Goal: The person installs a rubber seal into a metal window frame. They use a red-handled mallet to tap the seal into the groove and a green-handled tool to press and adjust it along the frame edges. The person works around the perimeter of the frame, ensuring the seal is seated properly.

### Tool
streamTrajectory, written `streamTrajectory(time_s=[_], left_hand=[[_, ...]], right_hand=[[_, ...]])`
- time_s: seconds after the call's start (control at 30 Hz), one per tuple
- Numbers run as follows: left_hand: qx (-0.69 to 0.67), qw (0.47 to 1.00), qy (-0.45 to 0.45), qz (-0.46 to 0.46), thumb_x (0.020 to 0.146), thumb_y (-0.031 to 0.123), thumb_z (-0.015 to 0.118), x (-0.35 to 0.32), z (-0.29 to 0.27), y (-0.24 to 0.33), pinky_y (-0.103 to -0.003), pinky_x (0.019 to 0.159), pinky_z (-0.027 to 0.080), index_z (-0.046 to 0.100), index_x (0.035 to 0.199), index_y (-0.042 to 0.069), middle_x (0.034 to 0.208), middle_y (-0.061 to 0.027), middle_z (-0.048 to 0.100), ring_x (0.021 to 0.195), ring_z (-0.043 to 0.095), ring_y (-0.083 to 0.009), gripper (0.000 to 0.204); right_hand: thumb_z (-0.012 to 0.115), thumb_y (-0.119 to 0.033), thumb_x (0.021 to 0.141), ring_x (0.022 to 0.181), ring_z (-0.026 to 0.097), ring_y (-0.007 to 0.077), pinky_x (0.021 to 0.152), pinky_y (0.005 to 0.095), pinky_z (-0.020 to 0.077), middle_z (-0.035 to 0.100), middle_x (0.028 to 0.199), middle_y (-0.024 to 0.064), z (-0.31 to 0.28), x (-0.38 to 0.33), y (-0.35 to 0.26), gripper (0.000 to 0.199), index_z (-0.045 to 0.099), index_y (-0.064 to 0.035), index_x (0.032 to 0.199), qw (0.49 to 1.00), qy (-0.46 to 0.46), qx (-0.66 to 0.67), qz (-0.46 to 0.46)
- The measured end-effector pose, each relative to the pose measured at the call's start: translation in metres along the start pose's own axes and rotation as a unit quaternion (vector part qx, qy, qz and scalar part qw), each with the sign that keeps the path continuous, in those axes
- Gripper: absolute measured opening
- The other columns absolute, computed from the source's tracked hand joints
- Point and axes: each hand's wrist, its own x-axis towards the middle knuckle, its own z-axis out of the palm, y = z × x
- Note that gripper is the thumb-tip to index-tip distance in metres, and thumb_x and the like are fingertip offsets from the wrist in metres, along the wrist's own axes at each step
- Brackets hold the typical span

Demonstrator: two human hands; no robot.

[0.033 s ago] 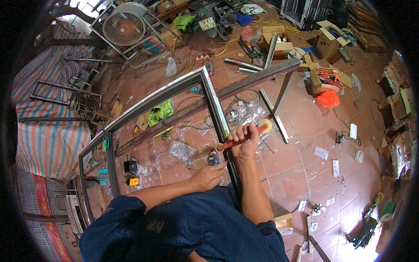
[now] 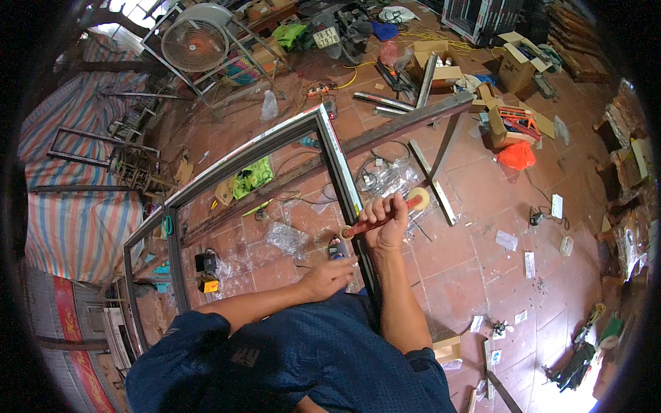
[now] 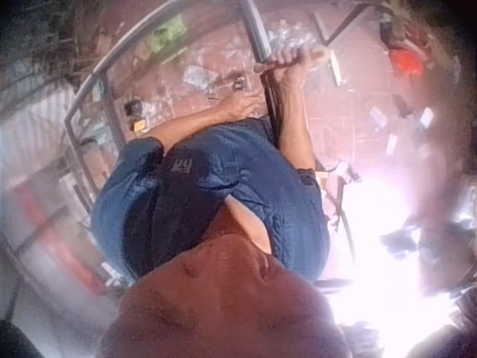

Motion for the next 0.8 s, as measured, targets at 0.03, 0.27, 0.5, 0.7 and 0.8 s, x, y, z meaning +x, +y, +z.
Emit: streamTrajectory(time_s=[0.03, 0.27, 0.5, 0.7, 0.8], left_hand=[[-0.118, 0.984, 0.031, -0.13, 0.097, 0.009, 0.06, 0.005, 0.003, -0.007, -0.04, 0.082, 0.054, 0.058, 0.132, -0.004, 0.134, -0.0209, 0.061, 0.096, 0.065, -0.0266, 0.038], [-0.533, 0.753, 0.121, -0.365, 0.095, -0.002, 0.054, 0.039, 0.029, 0.007, -0.024, 0.064, 0.048, 0.038, 0.154, 0.003, 0.139, -0.0048, 0.053, 0.076, 0.054, -0.0057, 0.062], [-0.515, 0.781, 0.202, -0.289, 0.095, -0.002, 0.053, 0.062, 0.024, -0.05, -0.021, 0.064, 0.048, 0.023, 0.166, 0.009, 0.108, 0.0012, 0.06, 0.077, 0.055, -0.0058, 0.079], [-0.327, 0.874, 0.24, -0.268, 0.098, 0.001, 0.049, 0.107, -0.015, -0.101, -0.023, 0.068, 0.048, 0.017, 0.169, 0.012, 0.114, -0.0016, 0.063, 0.085, 0.057, -0.0083, 0.078], [-0.269, 0.881, 0.226, -0.316, 0.1, 0.0, 0.047, 0.123, -0.032, -0.119, -0.025, 0.064, 0.047, 0.02, 0.169, 0.016, 0.097, 0.0004, 0.065, 0.077, 0.058, -0.01, 0.076]], right_hand=[[0.059, -0.044, 0.103, 0.055, 0.041, 0.0167, 0.059, 0.0363, 0.0423, 0.038, 0.06, -0.0007, 0.0, 0.004, 0.0, 0.044, 0.042, -0.0152, 0.074, 1.0, -0.01, 0.002, -0.006], [0.058, -0.044, 0.103, 0.055, 0.042, 0.0164, 0.059, 0.0366, 0.0452, 0.038, 0.06, -0.0005, -0.002, 0.005, -0.001, 0.043, 0.043, -0.0151, 0.074, 1.0, -0.012, 0.016, -0.018], [0.058, -0.044, 0.103, 0.055, 0.043, 0.0164, 0.059, 0.0366, 0.0451, 0.038, 0.06, -0.0007, -0.003, 0.006, -0.001, 0.043, 0.044, -0.0149, 0.075, 0.999, -0.017, 0.019, -0.019], [0.056, -0.044, 0.104, 0.057, 0.041, 0.0169, 0.06, 0.0367, 0.0443, 0.038, 0.061, 0.0002, 0.002, 0.005, -0.001, 0.043, 0.043, -0.0138, 0.076, 0.999, -0.018, -0.038, -0.028], [0.056, -0.044, 0.104, 0.057, 0.041, 0.0175, 0.06, 0.0367, 0.0443, 0.038, 0.062, 0.0007, 0.002, 0.005, 0.0, 0.043, 0.043, -0.0135, 0.077, 0.999, -0.029, -0.036, -0.025]])
